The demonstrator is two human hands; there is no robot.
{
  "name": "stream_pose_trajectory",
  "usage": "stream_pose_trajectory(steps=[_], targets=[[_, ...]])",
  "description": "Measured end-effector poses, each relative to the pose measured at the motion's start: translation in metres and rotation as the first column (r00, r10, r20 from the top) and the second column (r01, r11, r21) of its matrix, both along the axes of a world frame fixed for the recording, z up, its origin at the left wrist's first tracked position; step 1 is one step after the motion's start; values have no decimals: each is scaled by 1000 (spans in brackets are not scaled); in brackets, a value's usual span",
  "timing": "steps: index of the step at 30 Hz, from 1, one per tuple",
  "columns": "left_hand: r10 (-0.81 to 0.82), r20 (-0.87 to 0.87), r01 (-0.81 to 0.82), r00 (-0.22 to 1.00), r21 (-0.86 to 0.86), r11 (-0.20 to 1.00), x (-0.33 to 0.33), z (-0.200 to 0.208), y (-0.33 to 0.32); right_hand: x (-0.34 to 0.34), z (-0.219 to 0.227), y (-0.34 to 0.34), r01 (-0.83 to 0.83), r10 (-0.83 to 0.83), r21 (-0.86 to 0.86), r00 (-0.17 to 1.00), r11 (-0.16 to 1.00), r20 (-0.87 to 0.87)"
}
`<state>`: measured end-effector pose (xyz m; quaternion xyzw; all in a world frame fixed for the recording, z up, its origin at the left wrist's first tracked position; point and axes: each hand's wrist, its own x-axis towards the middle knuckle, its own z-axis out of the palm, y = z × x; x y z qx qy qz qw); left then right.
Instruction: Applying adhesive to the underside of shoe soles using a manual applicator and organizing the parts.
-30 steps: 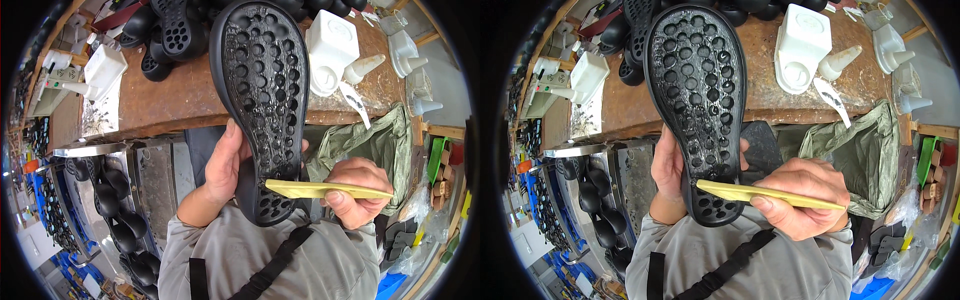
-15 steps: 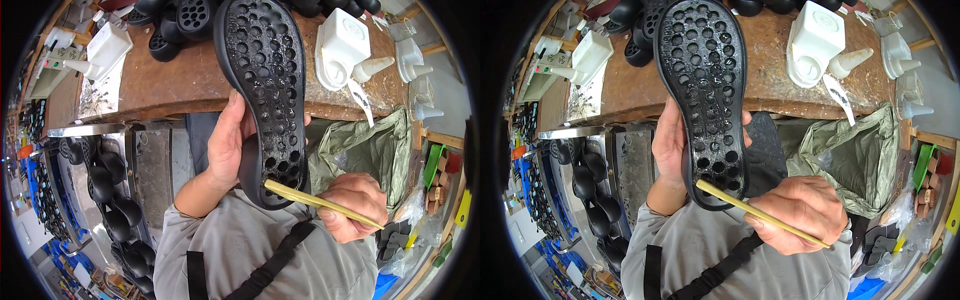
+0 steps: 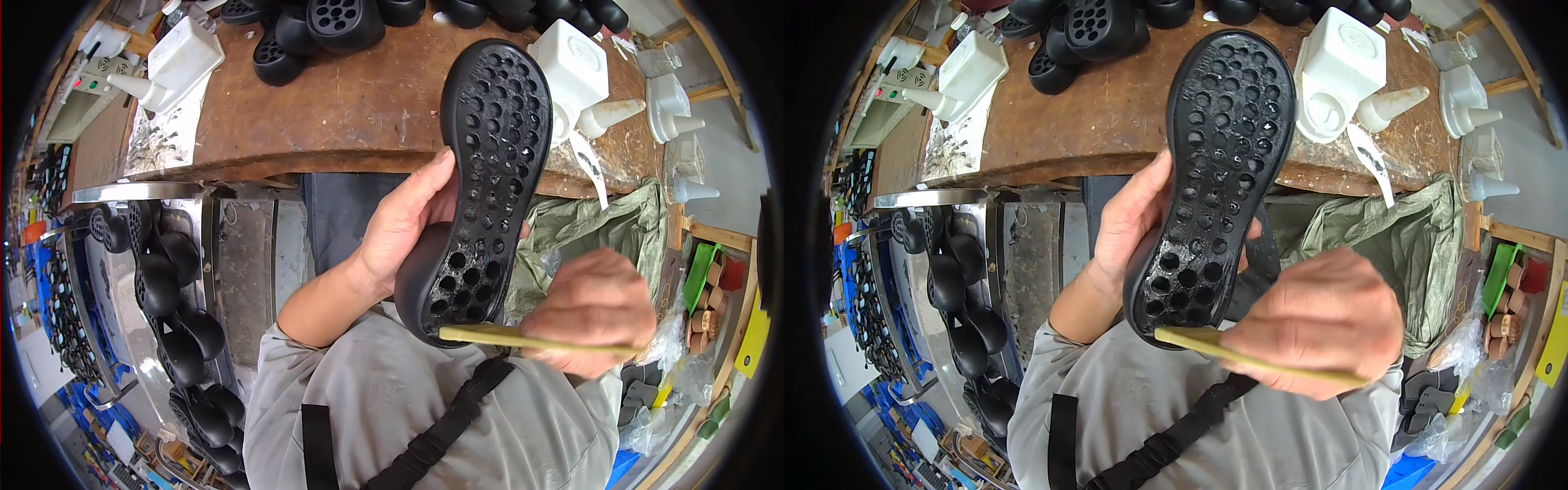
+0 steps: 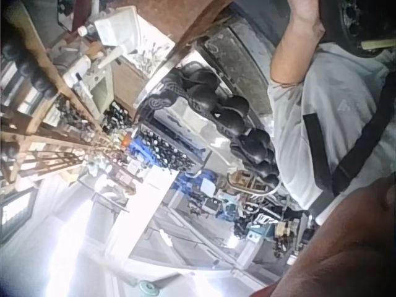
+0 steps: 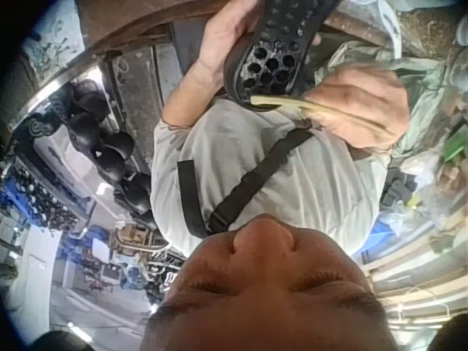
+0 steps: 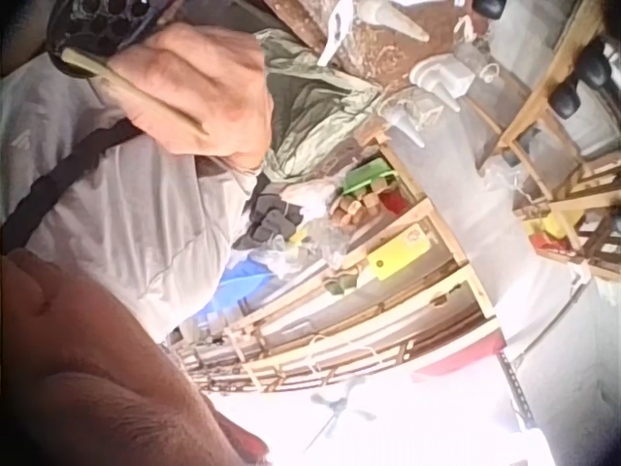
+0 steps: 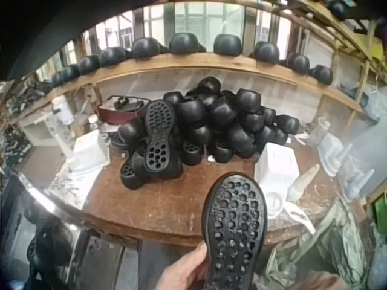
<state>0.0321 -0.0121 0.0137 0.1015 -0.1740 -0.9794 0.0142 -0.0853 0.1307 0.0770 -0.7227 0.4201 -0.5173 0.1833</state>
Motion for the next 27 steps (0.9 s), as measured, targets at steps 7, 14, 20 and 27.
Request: stream_pose_trajectory(steps=[7, 14, 20, 27], targets=[[-32, -78, 35, 996, 31, 999, 5, -9, -3, -3, 6, -11, 60, -64, 99, 997, 993, 33], [-98, -11, 98, 995, 72, 993, 3, -10, -3, -8, 0, -17, -161, 161, 74, 987, 984, 0], [-190, 80, 175, 979, 165, 971, -2, -6, 5, -26, 5, -42, -477, 484, 166, 875, 863, -3], [-277, -55, 282, 959, 227, 932, 4, -25, 4, -28, 8, -74, -632, 667, 325, 745, 704, 6]])
